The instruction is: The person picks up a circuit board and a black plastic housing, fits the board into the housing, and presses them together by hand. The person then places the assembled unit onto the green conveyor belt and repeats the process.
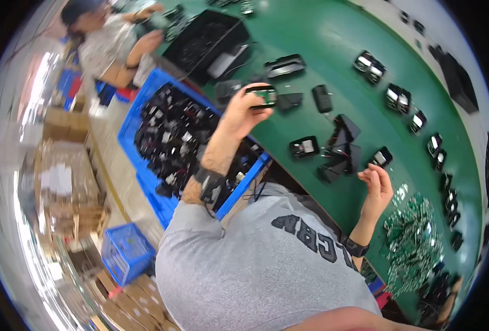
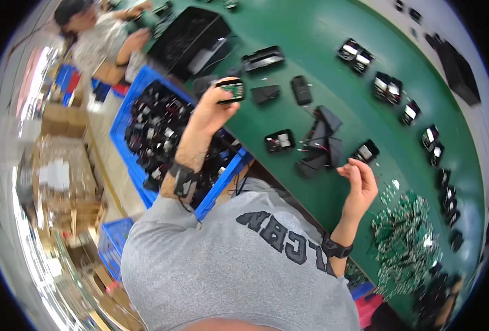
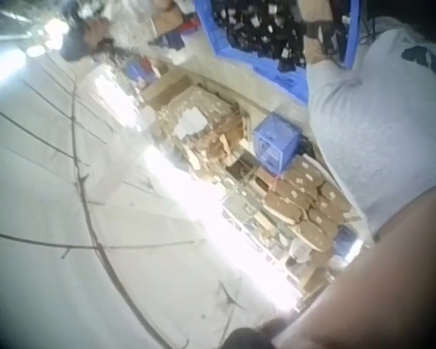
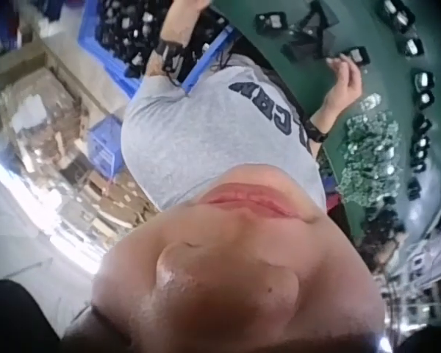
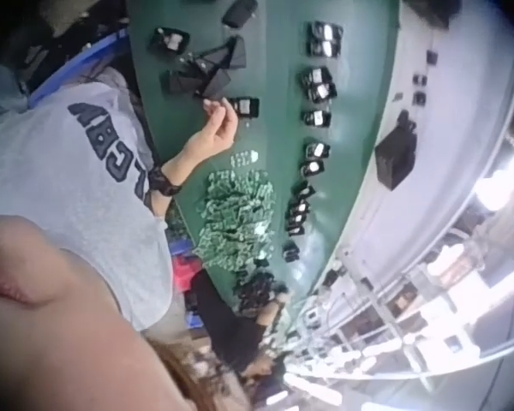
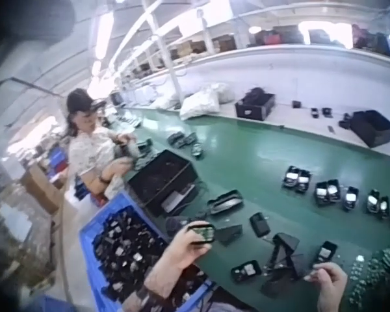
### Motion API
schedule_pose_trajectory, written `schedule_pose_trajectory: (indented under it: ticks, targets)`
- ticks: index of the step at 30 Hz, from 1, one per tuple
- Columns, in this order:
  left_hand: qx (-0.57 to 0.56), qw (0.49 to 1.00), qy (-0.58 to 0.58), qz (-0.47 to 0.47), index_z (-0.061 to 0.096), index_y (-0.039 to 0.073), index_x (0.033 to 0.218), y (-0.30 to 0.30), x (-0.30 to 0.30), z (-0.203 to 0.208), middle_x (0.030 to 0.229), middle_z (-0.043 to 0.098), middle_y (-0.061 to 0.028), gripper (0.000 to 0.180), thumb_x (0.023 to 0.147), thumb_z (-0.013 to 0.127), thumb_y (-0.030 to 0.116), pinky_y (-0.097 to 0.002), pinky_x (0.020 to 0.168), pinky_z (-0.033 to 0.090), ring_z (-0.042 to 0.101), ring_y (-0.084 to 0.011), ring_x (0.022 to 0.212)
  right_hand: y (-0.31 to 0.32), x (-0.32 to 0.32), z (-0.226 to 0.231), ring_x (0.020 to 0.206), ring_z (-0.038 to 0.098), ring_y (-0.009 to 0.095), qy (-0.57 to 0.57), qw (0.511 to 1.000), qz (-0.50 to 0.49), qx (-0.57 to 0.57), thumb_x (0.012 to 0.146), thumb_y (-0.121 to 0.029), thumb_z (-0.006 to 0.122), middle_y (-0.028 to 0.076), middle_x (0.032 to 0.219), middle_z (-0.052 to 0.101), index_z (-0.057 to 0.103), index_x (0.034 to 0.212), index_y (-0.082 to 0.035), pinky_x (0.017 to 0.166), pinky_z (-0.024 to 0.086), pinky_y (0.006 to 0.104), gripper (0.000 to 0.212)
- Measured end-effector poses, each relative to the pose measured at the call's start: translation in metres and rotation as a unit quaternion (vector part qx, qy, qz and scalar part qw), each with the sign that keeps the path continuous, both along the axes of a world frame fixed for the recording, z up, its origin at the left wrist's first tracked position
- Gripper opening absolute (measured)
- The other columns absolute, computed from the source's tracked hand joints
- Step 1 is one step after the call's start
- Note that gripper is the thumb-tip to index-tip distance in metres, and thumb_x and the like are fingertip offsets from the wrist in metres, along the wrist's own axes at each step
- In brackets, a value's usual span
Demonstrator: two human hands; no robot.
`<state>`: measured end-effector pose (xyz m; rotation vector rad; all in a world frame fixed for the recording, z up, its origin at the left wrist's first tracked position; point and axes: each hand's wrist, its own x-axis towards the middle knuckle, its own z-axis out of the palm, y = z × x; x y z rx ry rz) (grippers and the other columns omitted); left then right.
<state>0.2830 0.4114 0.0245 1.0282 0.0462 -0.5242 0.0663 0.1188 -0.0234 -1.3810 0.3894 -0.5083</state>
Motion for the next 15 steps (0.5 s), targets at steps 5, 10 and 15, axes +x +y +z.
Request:
schedule_pose_trajectory:
  ticks: [5, 10, 15]
  targets:
    - [0.284, 0.93, -0.231, -0.041, 0.054, 0.001, 0.115, -0.027, 0.055, 0.052, 0.082, 0.066, -0.0116, 0.039, 0.077, 0.059, 0.004, -0.0252, 0.05, 0.049, 0.062, -0.0154, 0.055, -0.016, -0.005, 0.004, 0.079, 0.066, 0.017, 0.011, 1.0, -0.027, -0.006, 0.095, -0.01, 0.054, 0.009, 0.089, 0.065, 0.062, 0.106, 0.006, 0.074, 0.054, 0.0286, 0.021]
    - [0.465, 0.73, -0.404, -0.296, 0.059, -0.008, 0.106, -0.089, 0.197, 0.075, 0.077, 0.067, -0.0103, 0.037, 0.075, 0.064, 0.013, -0.0286, 0.056, 0.055, 0.065, -0.0158, 0.06, -0.027, -0.006, 0.008, 0.077, 0.067, 0.017, 0.014, 0.996, -0.084, 0.0, 0.094, -0.01, 0.056, 0.008, 0.086, 0.066, 0.064, 0.103, 0.005, 0.072, 0.054, 0.0283, 0.019]
    - [0.523, 0.596, -0.438, -0.425, 0.056, 0.01, 0.13, -0.153, 0.301, 0.018, 0.084, 0.063, -0.0038, 0.057, 0.076, 0.072, 0.018, -0.0271, 0.054, 0.047, 0.055, -0.0108, 0.061, -0.019, 0.008, 0.019, 0.08, 0.065, 0.016, 0.013, 0.998, -0.067, -0.015, 0.096, -0.012, 0.054, 0.009, 0.09, 0.065, 0.062, 0.106, 0.005, 0.076, 0.054, 0.029, 0.021]
